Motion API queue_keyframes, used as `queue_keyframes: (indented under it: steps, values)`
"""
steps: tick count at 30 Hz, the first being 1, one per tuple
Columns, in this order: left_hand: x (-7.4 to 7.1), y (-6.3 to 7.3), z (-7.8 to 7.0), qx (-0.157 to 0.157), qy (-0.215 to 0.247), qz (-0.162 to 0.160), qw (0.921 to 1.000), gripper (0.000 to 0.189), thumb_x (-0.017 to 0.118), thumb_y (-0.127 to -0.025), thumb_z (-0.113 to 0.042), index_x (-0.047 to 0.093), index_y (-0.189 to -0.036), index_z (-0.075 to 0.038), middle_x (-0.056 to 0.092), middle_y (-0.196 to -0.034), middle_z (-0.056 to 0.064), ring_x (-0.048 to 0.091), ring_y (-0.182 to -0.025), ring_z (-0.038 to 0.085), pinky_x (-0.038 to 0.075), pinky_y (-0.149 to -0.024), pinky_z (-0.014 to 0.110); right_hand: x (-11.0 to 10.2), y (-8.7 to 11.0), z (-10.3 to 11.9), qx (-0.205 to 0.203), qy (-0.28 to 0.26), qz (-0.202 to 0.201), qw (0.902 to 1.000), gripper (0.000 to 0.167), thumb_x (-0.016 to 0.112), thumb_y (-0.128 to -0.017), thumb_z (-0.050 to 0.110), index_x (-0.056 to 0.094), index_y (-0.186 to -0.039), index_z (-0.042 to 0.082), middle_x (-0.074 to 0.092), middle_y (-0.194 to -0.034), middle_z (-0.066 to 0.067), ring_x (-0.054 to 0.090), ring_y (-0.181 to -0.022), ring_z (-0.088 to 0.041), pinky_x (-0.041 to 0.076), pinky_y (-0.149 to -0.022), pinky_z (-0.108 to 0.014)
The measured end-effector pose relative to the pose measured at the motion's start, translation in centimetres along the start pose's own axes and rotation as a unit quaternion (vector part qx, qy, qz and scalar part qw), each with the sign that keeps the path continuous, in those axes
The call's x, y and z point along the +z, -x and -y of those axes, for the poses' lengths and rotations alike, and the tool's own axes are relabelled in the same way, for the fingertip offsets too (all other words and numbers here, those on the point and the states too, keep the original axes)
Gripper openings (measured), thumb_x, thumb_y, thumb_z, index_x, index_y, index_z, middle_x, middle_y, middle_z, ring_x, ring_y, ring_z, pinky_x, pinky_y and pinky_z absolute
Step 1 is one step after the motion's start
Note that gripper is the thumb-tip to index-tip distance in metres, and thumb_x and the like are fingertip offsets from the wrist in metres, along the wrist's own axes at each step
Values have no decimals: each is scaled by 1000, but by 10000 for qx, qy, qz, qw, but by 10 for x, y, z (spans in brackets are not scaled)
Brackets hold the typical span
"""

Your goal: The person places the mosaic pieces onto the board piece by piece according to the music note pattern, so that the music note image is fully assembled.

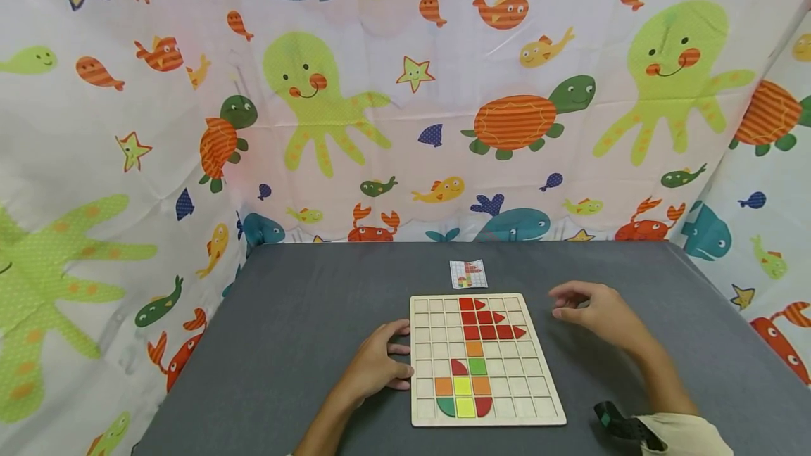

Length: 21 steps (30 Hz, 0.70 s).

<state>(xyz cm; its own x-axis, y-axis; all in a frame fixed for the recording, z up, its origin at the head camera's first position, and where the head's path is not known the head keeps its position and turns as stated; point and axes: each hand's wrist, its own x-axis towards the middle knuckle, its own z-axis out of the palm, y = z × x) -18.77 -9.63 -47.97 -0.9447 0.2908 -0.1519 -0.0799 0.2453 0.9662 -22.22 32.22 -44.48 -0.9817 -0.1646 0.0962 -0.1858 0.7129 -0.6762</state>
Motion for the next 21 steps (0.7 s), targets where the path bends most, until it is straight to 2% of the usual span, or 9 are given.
queue_keyframes:
  steps: [13, 21]
  values:
    - [-1, 1, -1, -8, 31, 21, 10000, 84, 79, -78, 17, 50, -154, -4, 51, -150, 18, 64, -120, 32, 68, -61, 41, -24, 13, -39, 572, 263, -162, 9979, 37, 77, -97, 21, 72, -127, 1, 73, -105, -7, 61, -89, -13, 53, -68, -22]
    - [0, 0, -1, -37, -32, -15, 10000, 84, 79, -78, 17, 51, -154, -5, 52, -150, 16, 65, -119, 32, 68, -61, 40, -36, 22, -61, 737, 422, -238, 9961, 38, 76, -98, 21, 71, -128, -1, 75, -112, -14, 63, -89, -10, 53, -68, -21]
